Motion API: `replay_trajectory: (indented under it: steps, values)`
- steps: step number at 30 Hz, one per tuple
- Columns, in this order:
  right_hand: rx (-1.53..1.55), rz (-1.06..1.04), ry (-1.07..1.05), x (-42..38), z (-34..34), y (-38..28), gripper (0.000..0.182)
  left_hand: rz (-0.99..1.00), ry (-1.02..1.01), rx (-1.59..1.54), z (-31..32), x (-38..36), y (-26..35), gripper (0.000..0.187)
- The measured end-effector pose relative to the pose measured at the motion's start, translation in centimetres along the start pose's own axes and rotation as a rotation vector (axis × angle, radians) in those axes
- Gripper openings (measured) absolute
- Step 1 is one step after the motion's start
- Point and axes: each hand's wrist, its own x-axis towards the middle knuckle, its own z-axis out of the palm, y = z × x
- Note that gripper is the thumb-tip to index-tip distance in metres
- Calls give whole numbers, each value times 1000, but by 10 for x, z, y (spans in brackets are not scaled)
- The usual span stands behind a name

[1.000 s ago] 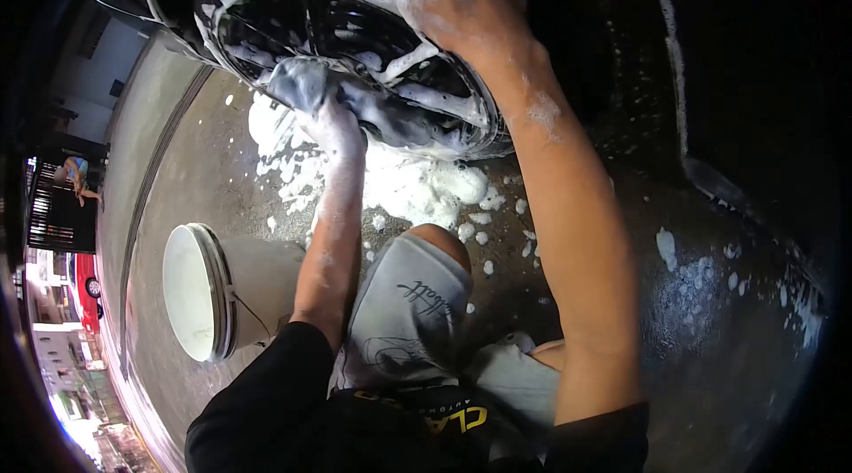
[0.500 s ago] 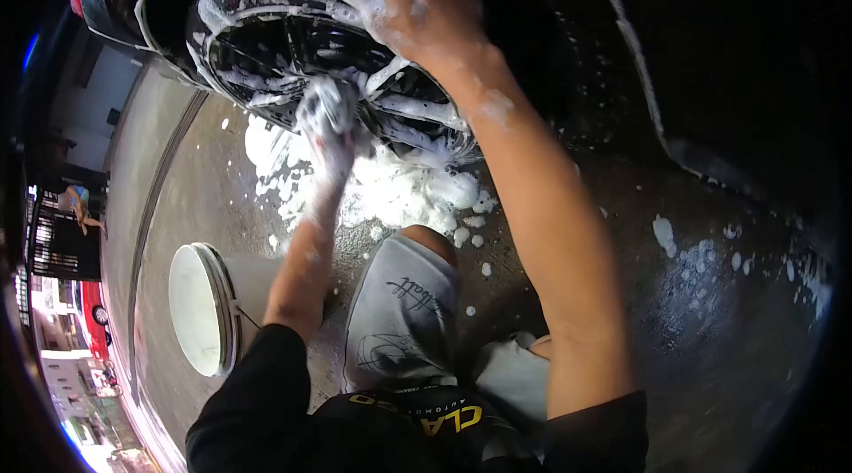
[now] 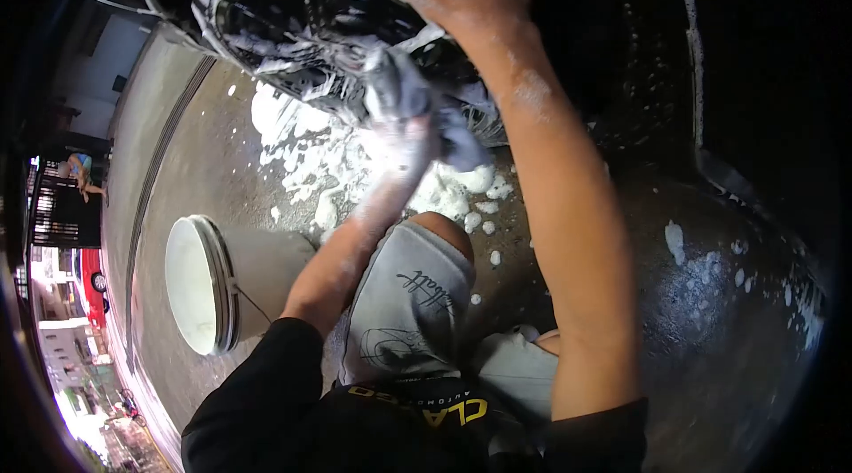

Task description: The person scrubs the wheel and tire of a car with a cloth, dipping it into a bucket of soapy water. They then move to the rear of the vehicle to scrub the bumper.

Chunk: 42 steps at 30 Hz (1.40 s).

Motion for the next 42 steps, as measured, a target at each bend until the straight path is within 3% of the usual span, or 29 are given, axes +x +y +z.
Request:
replay_trajectory:
  steps: [3, 4, 7, 11, 12, 13, 14, 15, 18, 19, 21, 23, 24, 26, 28, 31, 35, 37, 38, 40, 41, 42]
  values:
    - [34, -34, -15, -4, -6, 0, 50, 471, -91, -436, 31, -16, -1, 48]
    - [36, -44, -12, -5, -7, 1, 50, 279, -271, -437, 18, -23, 22, 42]
    - [112, -50, 10, -6, -8, 17, 41, 34, 107, -322, 39, -55, -21, 42]
    - [94, 56, 5, -5, -9, 9, 38, -771, 75, -444, -18, 23, -3, 40]
    - [110, 44, -8, -6, -8, 5, 38, -768, 59, -331, -16, 32, -2, 36]
    - [74, 31, -8, -6, -8, 4, 38, -588, 12, -231, -8, 24, -16, 34]
    - [36, 21, 0, -3, -8, 4, 37, -660, 129, -467, 8, 13, -20, 44]
    - [44, -5, 17, -1, -7, 6, 38, -618, 116, -625, 8, 13, -19, 47]
    - [74, -38, 20, -4, -2, 13, 38, -384, -6, -86, -13, 18, -30, 42]
    - [76, -33, -7, -2, -9, 7, 37, -395, -78, 5, -20, 30, -29, 40]
    - [60, -33, 11, -5, -6, 10, 35, -660, -180, -152, -27, 39, -22, 32]
    - [83, -19, 30, -4, -7, 10, 33, -269, 183, -28, 5, 12, -18, 33]
    - [79, -17, 33, -3, -7, 10, 33, -276, 186, 16, 4, 2, -3, 33]
    - [91, -16, 20, -3, -7, 12, 33, -250, -153, -255, -1, -29, 0, 41]
    - [85, -45, 22, -3, -7, 11, 34, -20, -349, -241, -7, -32, 22, 50]
    - [114, -109, 32, -4, -10, 16, 36, 273, -114, -126, 4, -44, -17, 48]
    - [143, -50, 68, -3, -7, 18, 33, 495, -360, 326, -23, 8, -111, 55]
    - [144, -48, 65, -3, -6, 18, 32, 519, -515, 404, -36, 37, -146, 59]
    - [148, -38, 74, -2, -5, 18, 32, 527, -502, 328, -43, 45, -148, 47]
    - [162, -56, 79, -5, 1, 20, 31, 342, -386, 339, -56, 41, -129, 46]
    - [156, -79, 100, -1, 3, 23, 31, 589, -206, 476, -53, 36, -130, 49]
    - [146, -81, 115, 3, 4, 25, 31, 580, -198, 424, -47, 28, -124, 56]
